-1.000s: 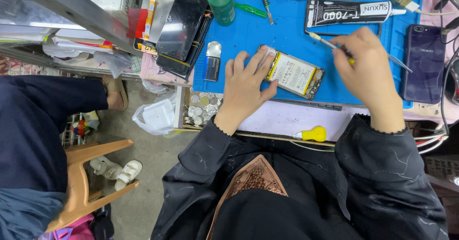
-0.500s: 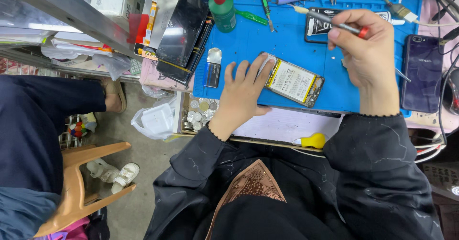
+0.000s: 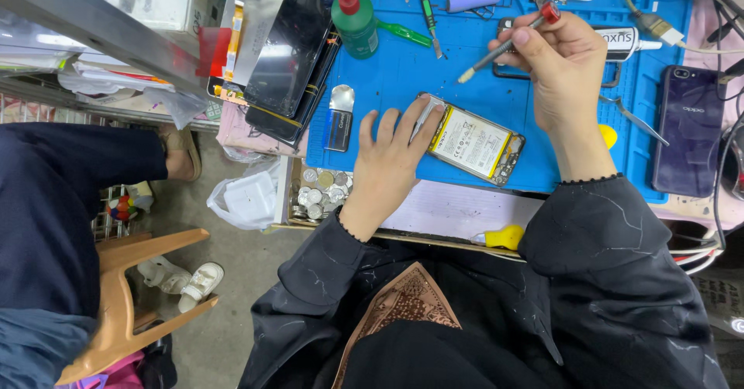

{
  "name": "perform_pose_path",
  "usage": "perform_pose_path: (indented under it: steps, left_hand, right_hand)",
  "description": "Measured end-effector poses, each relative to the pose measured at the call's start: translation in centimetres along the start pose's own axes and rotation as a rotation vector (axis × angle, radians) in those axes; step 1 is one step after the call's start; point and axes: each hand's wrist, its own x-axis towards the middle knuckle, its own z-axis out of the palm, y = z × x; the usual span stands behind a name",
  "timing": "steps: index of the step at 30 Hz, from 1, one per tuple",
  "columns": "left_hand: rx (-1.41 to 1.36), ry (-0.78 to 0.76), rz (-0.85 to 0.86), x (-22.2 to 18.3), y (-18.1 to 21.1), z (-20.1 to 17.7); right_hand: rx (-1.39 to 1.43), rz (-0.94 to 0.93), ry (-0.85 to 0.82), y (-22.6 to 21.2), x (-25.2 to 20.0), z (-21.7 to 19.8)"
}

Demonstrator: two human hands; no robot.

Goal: The person disassembles and repairs a mobile phone by removing the internal components, handling the motherboard and battery, and using a screwdriver to remove screws.

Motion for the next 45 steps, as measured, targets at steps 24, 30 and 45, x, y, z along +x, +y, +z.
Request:
perform_pose_path:
  steps: [24, 30, 45]
  left_hand:
    - [-0.031, 0.020, -0.037, -0.2, 0.1, -0.4]
    - [-0.041, 0.022, -0.049, -0.2, 0.0, -0.4]
    - [-0.038, 0.030, -0.063, -0.2, 0.0, -0.4]
  right_hand:
    - [0.004, 0.024, -0.004, 0.9, -0.4, 0.7]
    - [0.156, 0.124, 0.007, 0.3, -0.1, 1.4]
    - [0.189, 0.201, -0.007, 2.1, 0.9, 2.0]
